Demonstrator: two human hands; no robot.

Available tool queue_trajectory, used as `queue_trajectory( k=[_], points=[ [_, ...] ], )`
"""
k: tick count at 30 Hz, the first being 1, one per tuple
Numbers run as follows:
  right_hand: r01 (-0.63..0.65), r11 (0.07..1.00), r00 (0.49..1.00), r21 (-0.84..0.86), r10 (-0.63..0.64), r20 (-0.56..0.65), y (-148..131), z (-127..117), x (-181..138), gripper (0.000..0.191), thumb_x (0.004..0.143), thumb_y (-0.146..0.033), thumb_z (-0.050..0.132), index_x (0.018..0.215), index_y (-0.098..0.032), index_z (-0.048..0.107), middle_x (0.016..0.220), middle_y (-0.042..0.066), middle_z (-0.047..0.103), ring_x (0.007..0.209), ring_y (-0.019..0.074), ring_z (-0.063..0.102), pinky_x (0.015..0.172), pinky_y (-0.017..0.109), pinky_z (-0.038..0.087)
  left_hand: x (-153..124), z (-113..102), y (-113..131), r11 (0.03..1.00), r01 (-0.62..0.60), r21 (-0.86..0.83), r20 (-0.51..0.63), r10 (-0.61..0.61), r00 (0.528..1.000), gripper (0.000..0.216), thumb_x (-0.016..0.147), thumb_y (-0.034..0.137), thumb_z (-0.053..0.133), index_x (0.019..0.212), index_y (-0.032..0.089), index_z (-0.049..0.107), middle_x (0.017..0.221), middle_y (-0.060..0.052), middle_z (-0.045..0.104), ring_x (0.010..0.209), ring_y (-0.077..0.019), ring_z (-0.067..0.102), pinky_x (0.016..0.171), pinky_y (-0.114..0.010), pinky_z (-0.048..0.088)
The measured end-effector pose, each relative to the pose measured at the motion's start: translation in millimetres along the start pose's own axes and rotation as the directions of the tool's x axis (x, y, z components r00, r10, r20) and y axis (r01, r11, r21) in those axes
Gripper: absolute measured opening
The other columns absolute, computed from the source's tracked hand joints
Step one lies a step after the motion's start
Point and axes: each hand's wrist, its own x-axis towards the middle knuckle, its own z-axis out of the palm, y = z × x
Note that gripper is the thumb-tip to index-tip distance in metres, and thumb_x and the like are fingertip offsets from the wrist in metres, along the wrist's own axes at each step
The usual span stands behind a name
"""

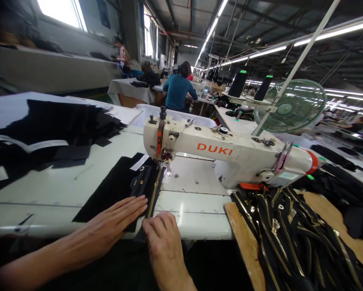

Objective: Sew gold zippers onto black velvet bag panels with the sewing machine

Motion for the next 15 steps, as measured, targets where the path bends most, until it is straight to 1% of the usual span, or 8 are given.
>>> queue_trajectory(
  k=[6, 9, 10, 12, 14, 15],
  points=[
    [0.008, 0.999, 1.000, -0.032, -0.009, -0.016, -1.8, 4.3, -1.3, 0.033, 0.098, -0.007, 0.047, 0.127, -0.016, 0.059, 0.103, 0.008, 0.066, 0.099, 0.0239, 0.054, 0.100, 0.044, 0.044, 2.5, 1.6, 3.6, 1.000, -0.005, 0.025, 0.016, 0.004, 1.000, 0.075, 0.086, -0.005, 0.036, 0.157, 0.016, 0.021, 0.158, -0.011, 0.035, 0.146, -0.0212, 0.033, 0.120, -0.039, 0.030],
    [0.019, 0.999, 0.999, -0.028, -0.020, -0.033, -2.8, 5.9, -2.1, 0.033, 0.098, -0.006, 0.046, 0.127, -0.015, 0.058, 0.103, 0.008, 0.066, 0.099, 0.0238, 0.055, 0.099, 0.043, 0.046, 2.7, -3.2, 2.9, 1.000, 0.022, -0.017, 0.052, -0.021, 0.998, 0.077, 0.082, -0.002, 0.043, 0.155, 0.016, 0.027, 0.159, -0.011, 0.035, 0.146, -0.0231, 0.033, 0.120, -0.041, 0.029],
    [0.027, 0.999, 0.999, -0.028, -0.028, -0.035, -3.3, 6.2, -2.5, 0.033, 0.098, -0.007, 0.046, 0.128, -0.015, 0.058, 0.103, 0.008, 0.067, 0.098, 0.0240, 0.055, 0.098, 0.042, 0.047, 2.8, -5.7, 1.4, 0.998, 0.030, -0.053, 0.078, -0.026, 0.997, 0.076, 0.083, 0.002, 0.047, 0.155, 0.018, 0.028, 0.159, -0.010, 0.034, 0.146, -0.0242, 0.033, 0.120, -0.042, 0.029],
    [0.040, 0.999, 0.999, -0.027, -0.041, -0.032, -3.9, 5.5, -2.9, 0.034, 0.097, -0.006, 0.046, 0.128, -0.014, 0.058, 0.101, 0.009, 0.067, 0.097, 0.0248, 0.056, 0.094, 0.042, 0.050, 3.5, -11.6, -3.5, 0.989, 0.045, -0.137, 0.135, -0.027, 0.990, 0.076, 0.087, 0.017, 0.059, 0.156, 0.023, 0.027, 0.160, -0.007, 0.033, 0.146, -0.0268, 0.032, 0.119, -0.046, 0.030],
    [0.042, 0.999, 0.999, -0.009, -0.042, -0.011, -2.6, 1.7, -1.4, 0.036, 0.094, -0.003, 0.044, 0.125, -0.014, 0.059, 0.099, 0.010, 0.066, 0.095, 0.0255, 0.057, 0.085, 0.040, 0.053, 5.3, -17.9, -8.9, 0.976, 0.074, -0.206, 0.196, -0.033, 0.980, 0.084, 0.083, 0.033, 0.070, 0.156, 0.030, 0.027, 0.160, -0.004, 0.032, 0.145, -0.0289, 0.033, 0.119, -0.049, 0.031],
    [0.041, 0.999, 0.999, 0.017, -0.041, 0.011, -0.7, -1.4, 1.1, 0.038, 0.090, -0.002, 0.044, 0.121, -0.015, 0.062, 0.097, 0.010, 0.066, 0.092, 0.0253, 0.058, 0.080, 0.039, 0.054, 6.6, -21.0, -11.2, 0.969, 0.094, -0.229, 0.218, -0.043, 0.975, 0.089, 0.079, 0.037, 0.074, 0.155, 0.033, 0.028, 0.160, -0.002, 0.032, 0.145, -0.0296, 0.033, 0.118, -0.050, 0.032]
  ],
)
